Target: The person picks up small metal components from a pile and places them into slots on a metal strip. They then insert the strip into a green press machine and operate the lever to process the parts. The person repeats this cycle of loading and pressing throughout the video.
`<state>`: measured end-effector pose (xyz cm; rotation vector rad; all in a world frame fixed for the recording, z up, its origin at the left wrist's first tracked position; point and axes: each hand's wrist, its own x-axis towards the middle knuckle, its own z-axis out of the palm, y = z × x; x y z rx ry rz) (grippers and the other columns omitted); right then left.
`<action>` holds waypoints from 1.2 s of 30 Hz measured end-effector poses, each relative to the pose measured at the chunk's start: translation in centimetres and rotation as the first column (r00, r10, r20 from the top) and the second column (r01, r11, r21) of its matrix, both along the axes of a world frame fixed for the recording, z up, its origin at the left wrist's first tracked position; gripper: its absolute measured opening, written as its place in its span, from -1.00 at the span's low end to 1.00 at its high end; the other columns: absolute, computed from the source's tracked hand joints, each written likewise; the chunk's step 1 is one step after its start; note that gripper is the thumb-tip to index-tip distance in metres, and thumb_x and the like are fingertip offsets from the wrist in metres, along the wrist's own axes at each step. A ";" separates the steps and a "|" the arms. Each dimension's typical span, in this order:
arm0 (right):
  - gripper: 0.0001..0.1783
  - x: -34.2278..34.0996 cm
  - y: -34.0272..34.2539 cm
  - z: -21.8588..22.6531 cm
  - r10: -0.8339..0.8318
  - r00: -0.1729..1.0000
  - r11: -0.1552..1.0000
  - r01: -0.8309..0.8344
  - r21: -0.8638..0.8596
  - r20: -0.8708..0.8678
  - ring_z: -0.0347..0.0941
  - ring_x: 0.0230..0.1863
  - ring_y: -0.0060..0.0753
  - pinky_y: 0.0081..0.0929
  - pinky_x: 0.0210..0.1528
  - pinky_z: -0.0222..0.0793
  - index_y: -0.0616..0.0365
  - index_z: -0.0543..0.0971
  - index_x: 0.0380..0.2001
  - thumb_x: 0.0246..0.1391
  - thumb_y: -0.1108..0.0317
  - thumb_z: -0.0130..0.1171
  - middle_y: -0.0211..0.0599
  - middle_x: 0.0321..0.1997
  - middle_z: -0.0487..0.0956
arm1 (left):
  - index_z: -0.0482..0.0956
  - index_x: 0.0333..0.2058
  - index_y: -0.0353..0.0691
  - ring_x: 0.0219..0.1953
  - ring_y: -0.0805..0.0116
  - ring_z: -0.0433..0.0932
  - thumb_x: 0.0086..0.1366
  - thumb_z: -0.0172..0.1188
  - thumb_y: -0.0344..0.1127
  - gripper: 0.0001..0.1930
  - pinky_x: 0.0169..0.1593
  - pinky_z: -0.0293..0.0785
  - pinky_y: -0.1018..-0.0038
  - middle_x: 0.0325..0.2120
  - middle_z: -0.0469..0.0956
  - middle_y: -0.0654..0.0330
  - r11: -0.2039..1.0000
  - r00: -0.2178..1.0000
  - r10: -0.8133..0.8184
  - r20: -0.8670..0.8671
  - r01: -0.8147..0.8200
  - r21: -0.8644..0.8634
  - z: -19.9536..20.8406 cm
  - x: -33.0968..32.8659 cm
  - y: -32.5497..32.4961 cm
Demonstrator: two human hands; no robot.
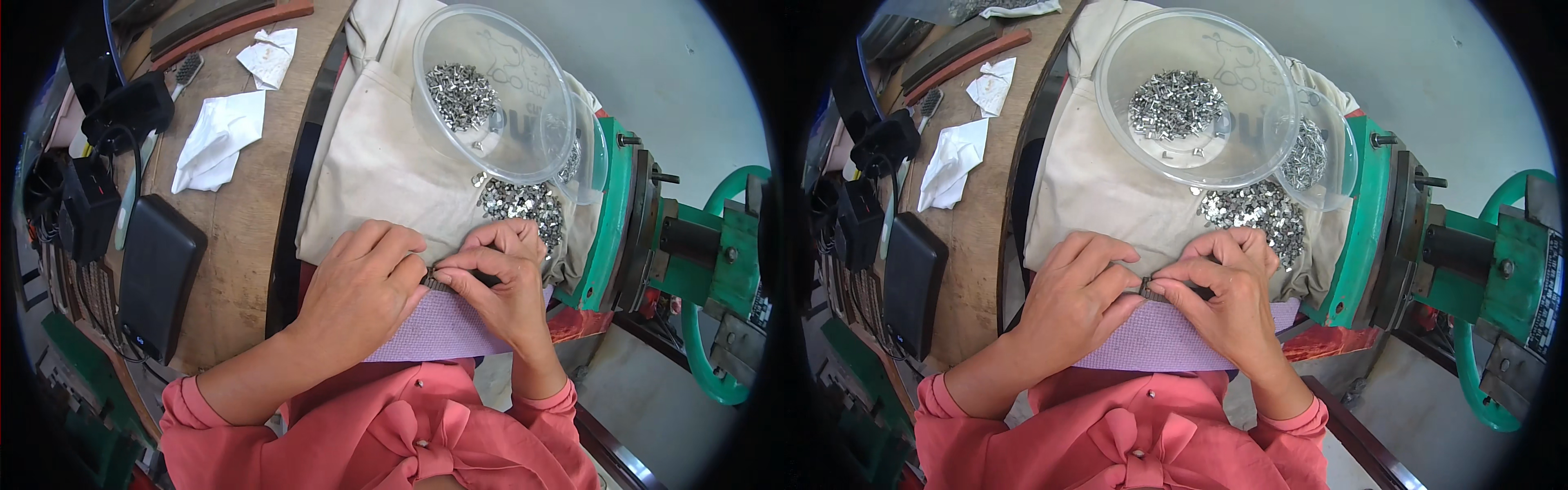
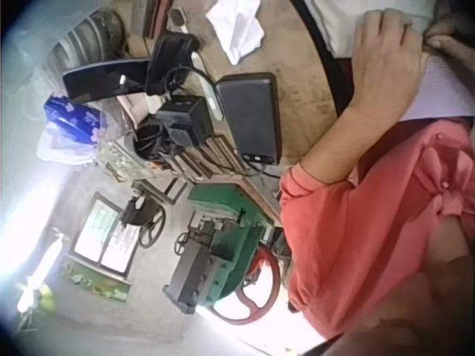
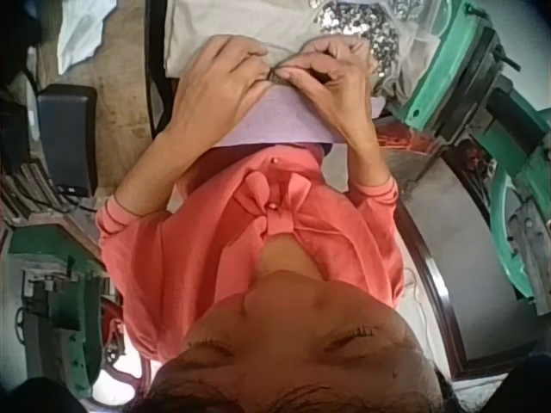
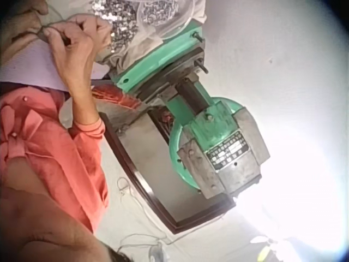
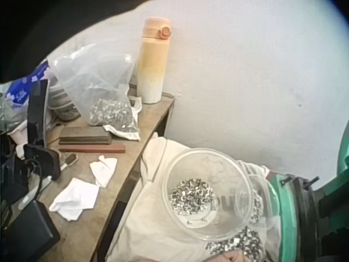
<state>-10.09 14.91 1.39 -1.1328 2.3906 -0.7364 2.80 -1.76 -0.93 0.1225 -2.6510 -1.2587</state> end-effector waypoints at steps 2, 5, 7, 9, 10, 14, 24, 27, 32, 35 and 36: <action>-0.81 0.0 0.2 -0.1 0.001 1.000 1.000 -0.001 -0.009 -0.018 0.28 -0.06 -0.34 -0.28 0.05 0.02 -0.11 0.79 -0.41 -0.16 0.16 0.53 -0.62 -0.29 0.53 | 0.57 -0.37 -0.25 -0.09 0.07 0.49 0.00 0.44 -0.40 -0.76 -0.06 0.45 0.21 -0.12 0.55 0.15 1.000 1.000 0.000 -0.009 0.000 -0.002 0.0 0.0 0.1; -0.81 0.1 -0.1 0.1 -0.009 1.000 1.000 0.009 0.008 -0.025 0.28 -0.06 -0.34 -0.28 0.05 0.03 -0.12 0.80 -0.40 -0.16 0.16 0.53 -0.62 -0.28 0.53 | 0.57 -0.38 -0.25 -0.09 0.07 0.50 0.00 0.44 -0.40 -0.77 -0.06 0.45 0.21 -0.12 0.55 0.14 1.000 1.000 -0.001 -0.018 0.001 -0.005 -0.1 -0.1 0.1; -0.80 0.1 -0.2 0.2 -0.009 1.000 1.000 0.009 0.017 -0.027 0.28 -0.06 -0.35 -0.29 0.05 0.03 -0.11 0.80 -0.40 -0.16 0.16 0.53 -0.62 -0.28 0.54 | 0.58 -0.38 -0.26 -0.09 0.08 0.49 0.01 0.44 -0.39 -0.77 -0.06 0.45 0.21 -0.12 0.55 0.14 1.000 1.000 0.000 -0.016 -0.001 -0.008 0.0 -0.1 0.1; -0.80 -0.1 -0.1 0.2 0.003 0.999 1.000 -0.003 0.012 -0.035 0.28 -0.07 -0.35 -0.30 0.05 0.03 -0.10 0.80 -0.40 -0.16 0.16 0.53 -0.62 -0.29 0.54 | 0.58 -0.38 -0.26 -0.09 0.08 0.49 0.01 0.44 -0.39 -0.78 -0.06 0.44 0.22 -0.12 0.55 0.14 1.000 1.000 0.001 -0.011 -0.001 -0.009 0.0 0.0 0.1; -0.80 -0.2 0.0 0.2 0.006 0.999 1.000 -0.006 0.008 -0.035 0.29 -0.08 -0.35 -0.30 0.05 0.03 -0.10 0.79 -0.41 -0.16 0.16 0.53 -0.62 -0.29 0.54 | 0.58 -0.38 -0.26 -0.08 0.08 0.49 0.01 0.44 -0.39 -0.78 -0.05 0.44 0.22 -0.12 0.55 0.14 1.000 1.000 0.000 -0.006 0.000 -0.009 0.0 0.0 0.1; -0.81 -0.3 0.3 0.1 0.009 0.999 1.000 -0.009 -0.001 -0.048 0.29 -0.10 -0.36 -0.31 0.05 0.03 -0.08 0.79 -0.42 -0.16 0.17 0.53 -0.62 -0.31 0.53 | 0.59 -0.37 -0.26 -0.07 0.09 0.49 0.01 0.45 -0.39 -0.78 -0.05 0.45 0.22 -0.12 0.55 0.16 1.000 1.000 -0.005 0.005 0.005 -0.014 0.2 0.0 0.1; -0.81 -0.3 0.8 0.6 -0.005 0.998 0.999 0.007 0.038 -0.057 0.28 -0.08 -0.36 -0.29 0.06 0.03 -0.12 0.80 -0.41 -0.16 0.15 0.52 -0.63 -0.31 0.53 | 0.60 -0.38 -0.26 -0.06 0.12 0.50 0.01 0.44 -0.38 -0.78 -0.02 0.46 0.23 -0.11 0.56 0.16 1.000 1.000 0.008 -0.005 -0.009 -0.022 0.1 0.1 0.1; -0.81 -0.2 0.6 0.7 -0.005 0.999 0.999 0.007 0.040 -0.053 0.27 -0.06 -0.37 -0.29 0.07 0.02 -0.12 0.80 -0.40 -0.15 0.15 0.52 -0.64 -0.31 0.52 | 0.60 -0.38 -0.26 -0.06 0.12 0.50 0.00 0.44 -0.38 -0.78 -0.03 0.46 0.23 -0.11 0.55 0.16 1.000 1.000 0.007 -0.003 -0.007 -0.022 0.1 0.0 0.2; -0.81 -0.1 0.7 0.6 -0.022 0.998 0.999 0.025 0.047 -0.058 0.27 -0.06 -0.37 -0.29 0.07 0.00 -0.13 0.80 -0.39 -0.14 0.14 0.51 -0.64 -0.30 0.52 | 0.60 -0.39 -0.27 -0.07 0.11 0.49 0.00 0.44 -0.38 -0.79 -0.03 0.45 0.23 -0.12 0.55 0.16 1.000 1.000 0.004 -0.006 -0.004 -0.017 0.2 0.0 0.1; -0.81 -0.2 1.5 0.5 -0.029 0.997 0.998 0.033 0.055 -0.070 0.27 -0.06 -0.37 -0.28 0.07 0.00 -0.13 0.80 -0.40 -0.14 0.14 0.52 -0.63 -0.31 0.52 | 0.60 -0.39 -0.27 -0.08 0.10 0.49 0.00 0.44 -0.39 -0.79 -0.04 0.45 0.23 -0.12 0.55 0.16 1.000 1.000 -0.001 0.002 0.001 -0.015 0.3 0.0 0.1; -0.81 -0.3 1.7 0.4 -0.031 0.997 0.998 0.036 0.056 -0.073 0.27 -0.06 -0.36 -0.28 0.07 0.00 -0.13 0.80 -0.40 -0.14 0.14 0.52 -0.63 -0.31 0.52 | 0.60 -0.39 -0.27 -0.08 0.10 0.49 0.00 0.44 -0.39 -0.79 -0.04 0.45 0.23 -0.12 0.55 0.16 1.000 1.000 0.001 -0.002 -0.001 -0.017 0.3 -0.1 0.1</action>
